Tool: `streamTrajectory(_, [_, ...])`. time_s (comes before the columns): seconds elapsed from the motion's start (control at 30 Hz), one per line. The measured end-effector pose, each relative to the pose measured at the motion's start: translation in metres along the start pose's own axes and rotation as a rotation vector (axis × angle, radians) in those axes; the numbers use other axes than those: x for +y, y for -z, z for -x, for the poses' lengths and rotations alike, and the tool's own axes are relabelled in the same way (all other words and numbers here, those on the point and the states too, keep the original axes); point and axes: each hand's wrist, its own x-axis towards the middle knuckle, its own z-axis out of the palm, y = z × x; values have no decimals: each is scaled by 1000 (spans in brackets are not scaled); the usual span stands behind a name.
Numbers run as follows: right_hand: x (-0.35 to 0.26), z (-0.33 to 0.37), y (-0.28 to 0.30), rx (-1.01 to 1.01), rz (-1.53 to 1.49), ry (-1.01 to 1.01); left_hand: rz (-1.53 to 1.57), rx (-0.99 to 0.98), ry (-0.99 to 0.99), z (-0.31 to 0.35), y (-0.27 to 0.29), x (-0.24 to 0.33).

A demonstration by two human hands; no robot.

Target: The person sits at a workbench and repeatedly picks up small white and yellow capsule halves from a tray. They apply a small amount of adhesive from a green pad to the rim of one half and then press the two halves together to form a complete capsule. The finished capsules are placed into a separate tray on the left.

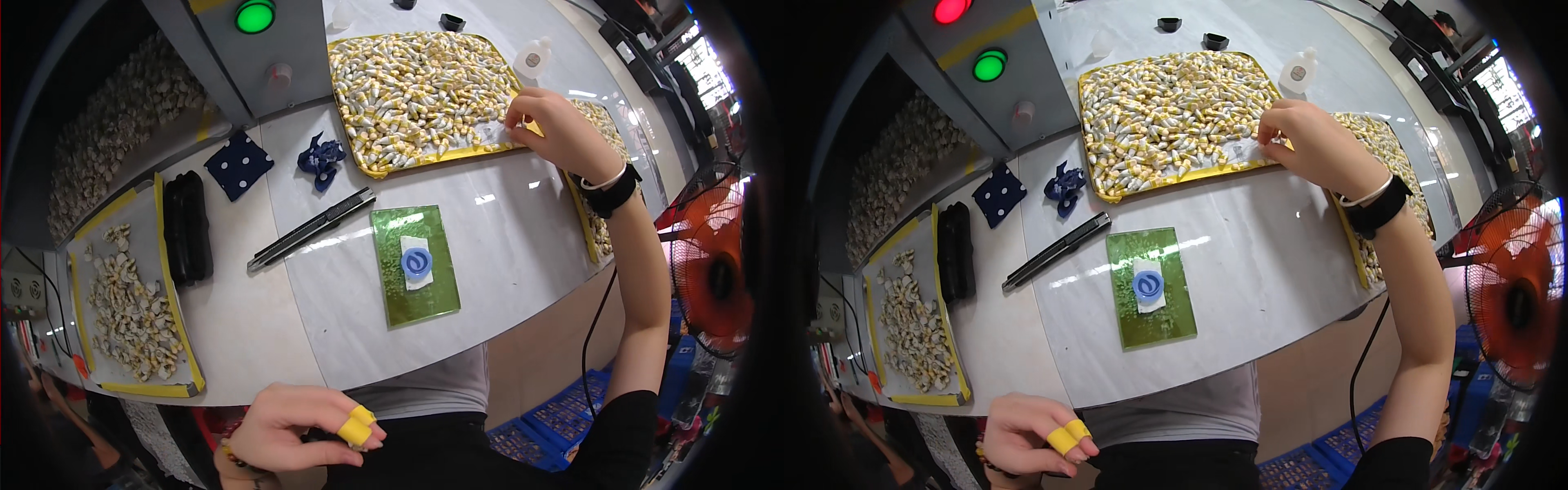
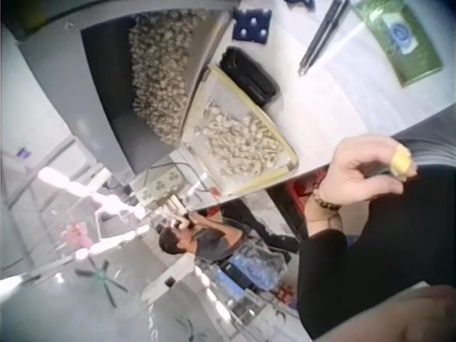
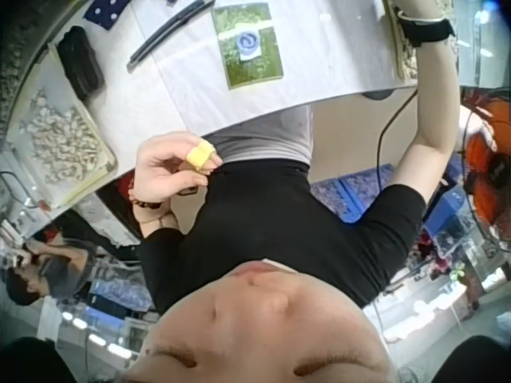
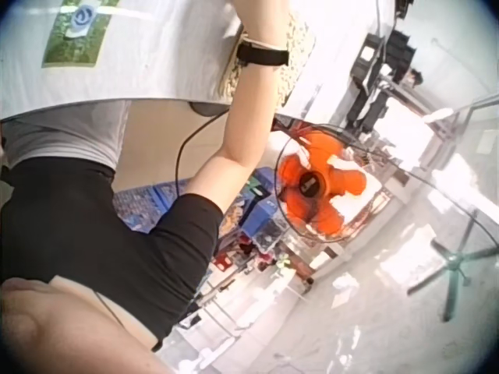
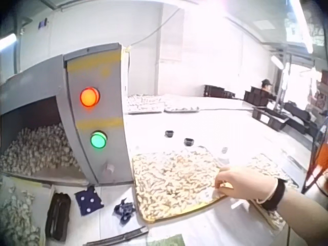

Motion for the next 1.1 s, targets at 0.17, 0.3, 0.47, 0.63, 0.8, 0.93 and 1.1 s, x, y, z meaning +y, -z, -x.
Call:
streamTrajectory(0.17, [-39,-4,6,73,-322,-126,557,348,27,3,-32,-23])
streamTrajectory(0.3, [-79,4,12,84,-403,176,617,254,37,-8,-30,-29])
streamTrajectory(0.47, [-121,20,9,-25,-538,123,707,128,-29,-10,-23,-45])
streamTrajectory(0.63, [-127,23,-6,-31,-324,260,686,160,-95,-11,-19,-58])
streamTrajectory(0.8, [-131,20,-14,-10,-208,394,777,204,-68,-10,-22,-52])
streamTrajectory(0.93, [-134,15,-13,-52,-83,465,889,133,-65,-10,-20,-55])
streamTrajectory(1.1, [-140,13,-15,-86,-4,519,908,146,-118,-14,-21,-58])
